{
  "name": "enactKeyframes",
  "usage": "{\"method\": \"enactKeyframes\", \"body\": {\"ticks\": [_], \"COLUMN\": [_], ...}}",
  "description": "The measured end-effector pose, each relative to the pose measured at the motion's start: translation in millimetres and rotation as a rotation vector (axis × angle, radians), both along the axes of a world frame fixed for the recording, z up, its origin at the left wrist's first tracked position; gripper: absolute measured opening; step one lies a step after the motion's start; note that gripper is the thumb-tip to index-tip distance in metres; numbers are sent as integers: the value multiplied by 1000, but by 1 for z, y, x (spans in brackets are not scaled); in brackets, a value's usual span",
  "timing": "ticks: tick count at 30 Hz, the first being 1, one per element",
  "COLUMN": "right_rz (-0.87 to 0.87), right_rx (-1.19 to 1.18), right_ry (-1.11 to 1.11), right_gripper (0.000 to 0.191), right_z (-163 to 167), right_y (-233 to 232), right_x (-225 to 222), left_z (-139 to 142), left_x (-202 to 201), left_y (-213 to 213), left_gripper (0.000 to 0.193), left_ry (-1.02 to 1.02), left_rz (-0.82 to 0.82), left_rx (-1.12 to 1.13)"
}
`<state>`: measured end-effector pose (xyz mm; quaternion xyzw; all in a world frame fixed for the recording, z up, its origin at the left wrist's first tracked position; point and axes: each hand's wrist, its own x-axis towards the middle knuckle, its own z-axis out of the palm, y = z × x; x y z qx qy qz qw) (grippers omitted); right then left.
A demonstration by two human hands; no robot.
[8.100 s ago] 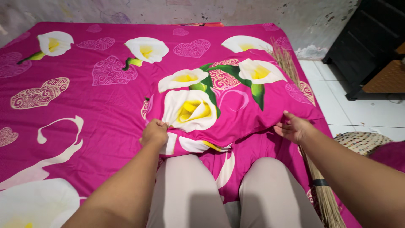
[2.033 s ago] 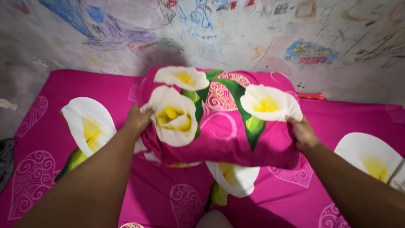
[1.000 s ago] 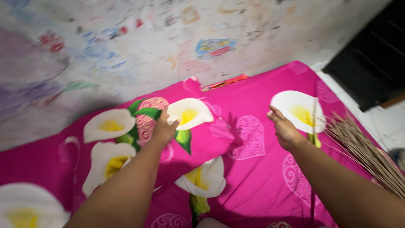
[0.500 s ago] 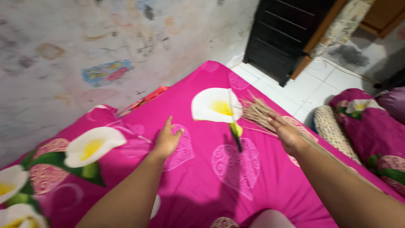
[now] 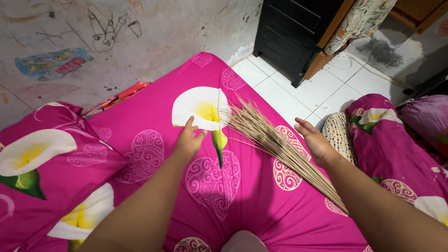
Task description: The person sits on a bed and sweeps the pink floral bed sheet with a stick broom, moving the broom back and forth across the surface. They then reposition a matching floral pillow on the bed and resume sweeping the sheet.
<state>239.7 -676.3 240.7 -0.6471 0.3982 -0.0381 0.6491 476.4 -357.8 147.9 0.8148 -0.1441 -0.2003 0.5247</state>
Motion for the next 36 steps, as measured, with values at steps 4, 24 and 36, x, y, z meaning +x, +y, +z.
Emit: {"method": "enactKeyframes", "body": {"ticks": [4, 24, 36], "right_rz": [4, -400, -799], "right_rx": [-35, -84, -169], "right_ry": [26, -13, -40], "right_gripper": [54, 52, 53], "right_z": [-6, -5, 5], "right_y": [-16, -48, -5], "right_x": [0, -54, -150], "left_z": [-11, -5, 44], "left_x": [-1, 41, 15], "left_y": [-7, -160, -250], "left_gripper": [86, 85, 84], "left_ry": [-31, -4, -32], "left_rz": [-20, -446, -835], "left_rx": [26, -76, 63]}}
